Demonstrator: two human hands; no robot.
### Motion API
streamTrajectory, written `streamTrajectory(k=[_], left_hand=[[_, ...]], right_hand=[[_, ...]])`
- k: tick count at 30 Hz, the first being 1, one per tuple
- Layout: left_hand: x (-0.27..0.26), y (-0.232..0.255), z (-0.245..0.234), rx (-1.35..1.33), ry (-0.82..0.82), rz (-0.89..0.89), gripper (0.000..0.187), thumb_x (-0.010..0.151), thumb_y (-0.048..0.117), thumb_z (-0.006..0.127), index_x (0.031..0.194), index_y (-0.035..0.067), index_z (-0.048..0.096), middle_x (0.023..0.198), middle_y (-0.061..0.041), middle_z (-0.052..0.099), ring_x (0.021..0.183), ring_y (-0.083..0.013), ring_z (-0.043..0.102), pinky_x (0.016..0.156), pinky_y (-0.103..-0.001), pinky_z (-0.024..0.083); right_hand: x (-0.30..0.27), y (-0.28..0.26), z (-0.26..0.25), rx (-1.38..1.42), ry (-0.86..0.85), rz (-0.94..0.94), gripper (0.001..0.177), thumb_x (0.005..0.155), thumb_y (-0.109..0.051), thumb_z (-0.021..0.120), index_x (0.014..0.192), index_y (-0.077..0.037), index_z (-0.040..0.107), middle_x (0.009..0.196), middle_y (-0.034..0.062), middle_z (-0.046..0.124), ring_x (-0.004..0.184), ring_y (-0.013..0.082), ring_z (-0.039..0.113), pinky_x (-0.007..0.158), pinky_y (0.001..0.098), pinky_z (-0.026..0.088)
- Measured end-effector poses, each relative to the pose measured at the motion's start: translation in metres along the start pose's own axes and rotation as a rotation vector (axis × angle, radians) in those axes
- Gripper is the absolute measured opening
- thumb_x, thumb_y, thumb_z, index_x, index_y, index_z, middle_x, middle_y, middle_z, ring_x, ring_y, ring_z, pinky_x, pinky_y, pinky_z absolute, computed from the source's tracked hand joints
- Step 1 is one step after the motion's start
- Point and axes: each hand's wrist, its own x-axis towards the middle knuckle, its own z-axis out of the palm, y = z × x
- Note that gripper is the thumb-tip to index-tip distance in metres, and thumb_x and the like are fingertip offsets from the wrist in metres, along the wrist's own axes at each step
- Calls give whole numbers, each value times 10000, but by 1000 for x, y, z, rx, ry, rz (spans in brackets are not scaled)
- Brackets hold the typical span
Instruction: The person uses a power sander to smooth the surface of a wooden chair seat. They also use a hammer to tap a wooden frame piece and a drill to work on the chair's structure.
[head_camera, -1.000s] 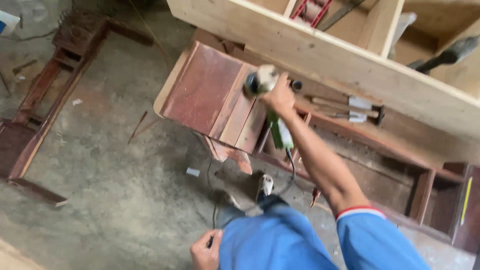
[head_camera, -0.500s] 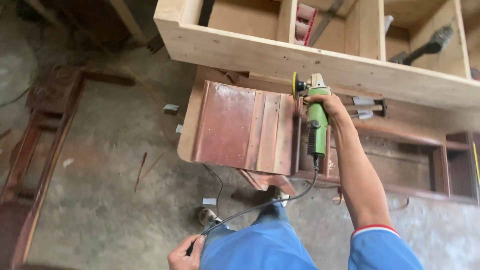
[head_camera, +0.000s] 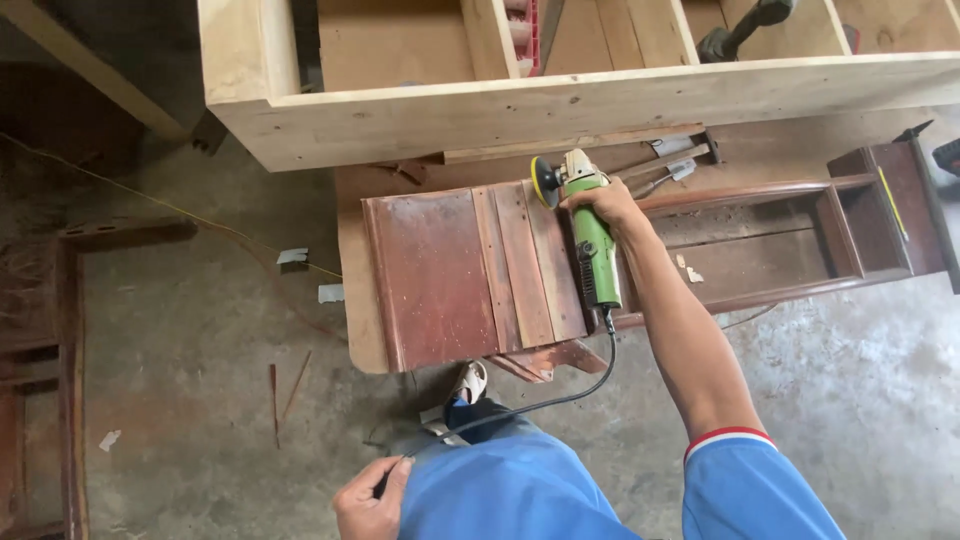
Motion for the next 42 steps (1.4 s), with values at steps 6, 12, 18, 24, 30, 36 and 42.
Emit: streamTrajectory(k=[6, 12, 18, 24, 30, 36, 42], left_hand=[[17, -8, -9, 46, -62, 54, 207, 807, 266, 808, 758, 72, 862, 660, -34, 800, 624, -140, 693, 638, -316, 572], [39, 3, -27, 99, -162, -41, 235, 836, 289, 803, 768, 76, 876, 626, -55, 746, 602, -156, 612, 622, -331, 526], [65, 13, -51, 68, -248, 41, 237, 869, 218, 781, 721, 42, 837, 562, -61, 638, 563, -152, 538, 578, -353, 472], [94, 13, -68, 60, -340, 218, 239, 858, 219, 768, 691, 52, 803, 574, -34, 673, 575, -137, 568, 587, -312, 484], [118, 3, -79, 41, -407, 402, 229, 852, 266, 762, 719, 83, 794, 579, 19, 662, 563, -101, 545, 560, -277, 472], [134, 7, -87, 48, -532, 427, 237, 862, 249, 756, 711, 68, 783, 566, 9, 644, 551, -105, 534, 545, -278, 466], [148, 7, -91, 101, -613, 457, 218, 845, 264, 762, 721, 92, 810, 642, 36, 740, 622, -91, 618, 606, -280, 496]], right_hand=[[9, 4, 10, 55, 12, 15, 680, 523, -16, 865, 1098, -43, 503, 876, 120, 666, 703, 216, 645, 574, 374, 562], [7, 11, 13, 15, 75, 72, 887, 523, -48, 885, 1255, -13, 386, 1010, 160, 608, 813, 233, 640, 596, 407, 558], [-27, 12, 15, -142, 149, 98, 766, 527, -140, 903, 1138, -25, 454, 941, 126, 627, 759, 204, 624, 583, 380, 528], [-68, 24, 15, -116, 156, 112, 710, 581, -80, 876, 1119, -63, 414, 1001, 126, 614, 838, 231, 635, 692, 398, 560], [-110, 40, 14, -209, 216, 207, 784, 584, -128, 880, 1211, -52, 416, 1082, 131, 598, 974, 249, 595, 802, 432, 518], [-151, 54, 14, -315, 212, 332, 775, 691, -145, 887, 1274, -70, 382, 1166, 203, 647, 907, 310, 669, 743, 469, 581], [-183, 84, 11, -363, 214, 426, 788, 752, -126, 863, 1363, -107, 365, 1223, 203, 654, 882, 292, 699, 682, 414, 607]])
